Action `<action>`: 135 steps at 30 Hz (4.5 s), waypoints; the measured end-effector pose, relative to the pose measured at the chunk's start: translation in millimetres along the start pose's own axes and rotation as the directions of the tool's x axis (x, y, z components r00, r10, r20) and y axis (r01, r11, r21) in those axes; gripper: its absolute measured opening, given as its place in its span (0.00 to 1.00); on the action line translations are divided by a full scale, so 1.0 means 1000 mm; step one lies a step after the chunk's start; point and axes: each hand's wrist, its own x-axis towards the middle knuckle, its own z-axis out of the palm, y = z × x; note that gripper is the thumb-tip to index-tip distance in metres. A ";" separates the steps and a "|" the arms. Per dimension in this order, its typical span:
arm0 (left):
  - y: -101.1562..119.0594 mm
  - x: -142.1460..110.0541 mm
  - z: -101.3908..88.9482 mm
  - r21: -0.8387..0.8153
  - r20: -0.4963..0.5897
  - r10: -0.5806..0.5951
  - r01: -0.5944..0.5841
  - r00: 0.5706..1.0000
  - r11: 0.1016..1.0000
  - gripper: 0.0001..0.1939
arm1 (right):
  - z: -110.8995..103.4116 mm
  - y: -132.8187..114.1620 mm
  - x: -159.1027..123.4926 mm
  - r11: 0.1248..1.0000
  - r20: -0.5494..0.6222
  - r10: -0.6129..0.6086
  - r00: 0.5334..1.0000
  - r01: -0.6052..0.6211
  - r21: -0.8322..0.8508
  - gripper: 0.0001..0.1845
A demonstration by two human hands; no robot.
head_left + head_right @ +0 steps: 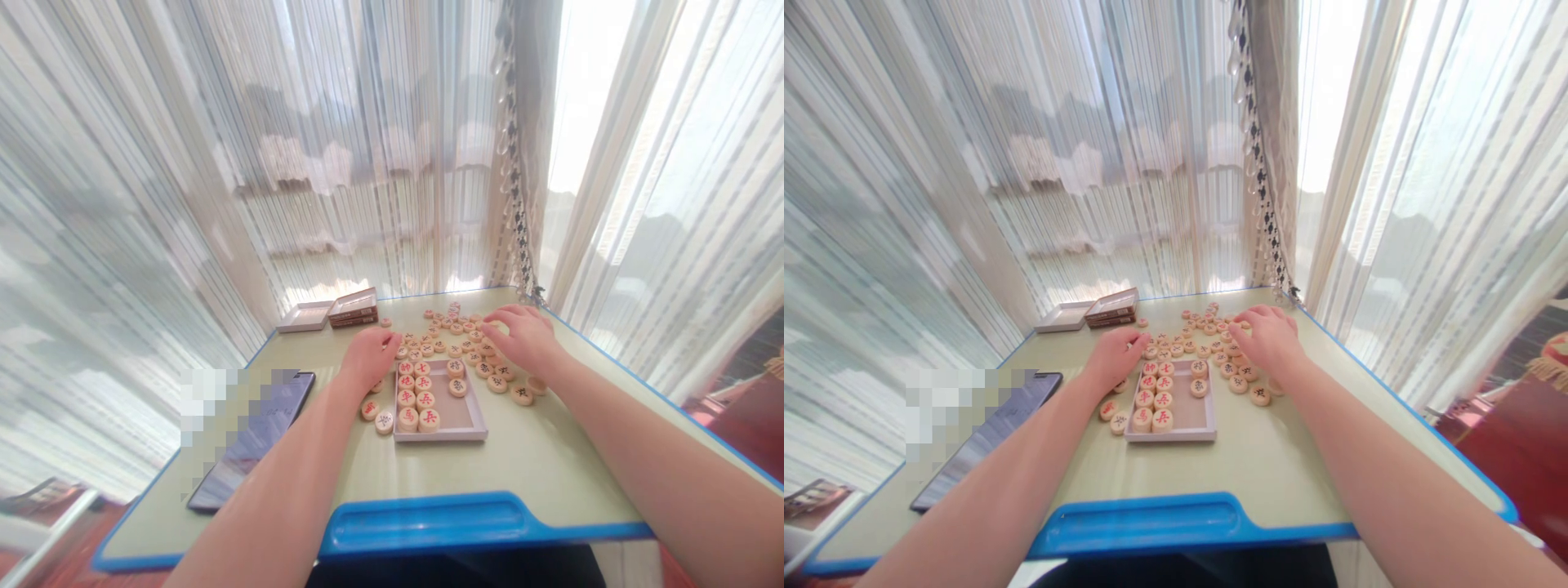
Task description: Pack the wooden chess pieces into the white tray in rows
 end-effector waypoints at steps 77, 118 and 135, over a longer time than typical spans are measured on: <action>0.002 -0.001 -0.002 0.049 0.090 0.021 -0.026 0.996 0.998 0.21 | 0.000 -0.008 -0.002 0.949 0.213 -0.303 0.929 0.275 0.154 0.17; 0.005 -0.002 -0.002 0.042 0.126 0.059 -0.065 0.990 0.997 0.19 | 0.000 -0.002 -0.001 0.974 0.178 -0.200 0.963 0.176 0.141 0.11; 0.014 -0.006 -0.007 0.010 0.149 0.082 -0.085 0.985 0.996 0.18 | 0.001 -0.002 0.001 0.971 0.189 -0.218 0.958 0.193 0.142 0.11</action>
